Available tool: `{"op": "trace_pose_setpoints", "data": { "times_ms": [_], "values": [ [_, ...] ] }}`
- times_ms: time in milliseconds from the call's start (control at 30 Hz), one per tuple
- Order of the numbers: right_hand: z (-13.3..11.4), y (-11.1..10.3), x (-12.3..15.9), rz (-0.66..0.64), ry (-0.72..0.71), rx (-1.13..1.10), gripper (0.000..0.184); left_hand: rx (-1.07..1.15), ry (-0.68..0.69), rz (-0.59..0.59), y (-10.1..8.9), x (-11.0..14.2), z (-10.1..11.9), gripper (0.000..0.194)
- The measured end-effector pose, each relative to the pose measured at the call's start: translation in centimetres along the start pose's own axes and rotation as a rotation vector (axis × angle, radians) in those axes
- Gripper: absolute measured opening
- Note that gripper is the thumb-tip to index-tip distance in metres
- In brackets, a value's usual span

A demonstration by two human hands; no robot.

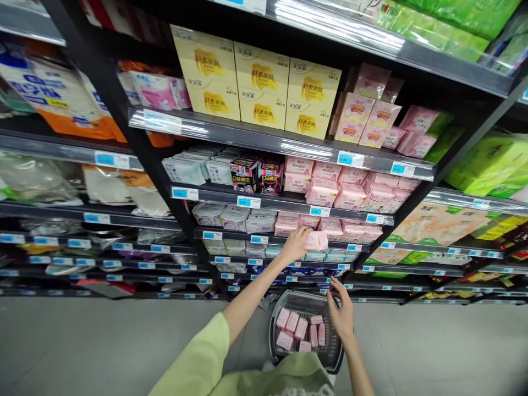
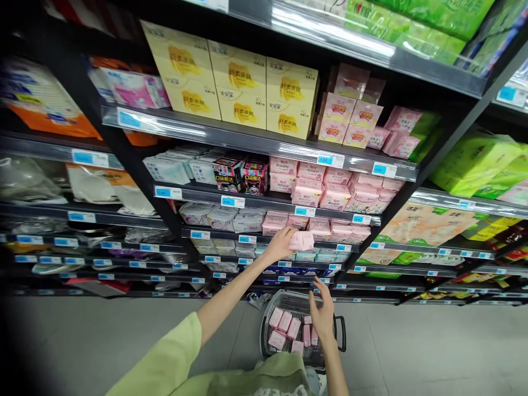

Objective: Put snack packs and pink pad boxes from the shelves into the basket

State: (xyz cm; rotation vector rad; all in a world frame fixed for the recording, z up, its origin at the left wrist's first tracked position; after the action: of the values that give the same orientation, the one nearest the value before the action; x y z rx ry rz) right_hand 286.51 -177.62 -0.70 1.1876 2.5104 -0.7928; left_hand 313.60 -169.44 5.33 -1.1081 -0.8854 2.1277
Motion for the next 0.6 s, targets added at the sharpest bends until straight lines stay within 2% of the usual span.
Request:
{"op": "trace_pose_setpoints", "data": {
  "times_ms": [67, 167, 300, 367, 600],
  "values": [
    [1.3, -0.7, 1.8, 0.023, 0.064, -0.004, 0.03, -0.131, -0.001, -0.068, 0.7, -2.2, -0.3, 0.07],
    [2.5, -1.5, 4.0, 0.032, 0.13, 0.015, 0.032, -0.231, -0.012, -0.129, 1.0, -4.1, -0.8, 0.072],
    [3.4, -2.4, 6.2, 0.033, 0.198, 0.016, 0.036, -0.287, -0.028, -0.173, 0.7, -5.2, -1.7, 0.065],
    [3.8, -2.6, 7.0, 0.043, 0.224, 0.011, 0.037, -0.309, -0.031, -0.191, 0.9, -5.6, -1.9, 0.069],
    [4.6, -1.7, 8.7, 0.009, 0.268, -0.031, 0.039, -0.305, -0.075, -0.18, 3.0, -7.2, -2.0, 0.084]
  ]
}}
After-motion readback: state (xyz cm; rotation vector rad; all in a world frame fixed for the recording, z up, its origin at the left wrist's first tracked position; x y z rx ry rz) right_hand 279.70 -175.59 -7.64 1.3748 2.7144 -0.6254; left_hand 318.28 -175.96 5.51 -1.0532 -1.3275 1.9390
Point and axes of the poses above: each hand's wrist, its own x-axis away from the middle knuckle, its own y-axis out of the palm, z = x × y, the point moved 3 cm from there along -x, towards the middle knuckle, and after that the axes turned 4 degrees about z, right-handed, at the moved point
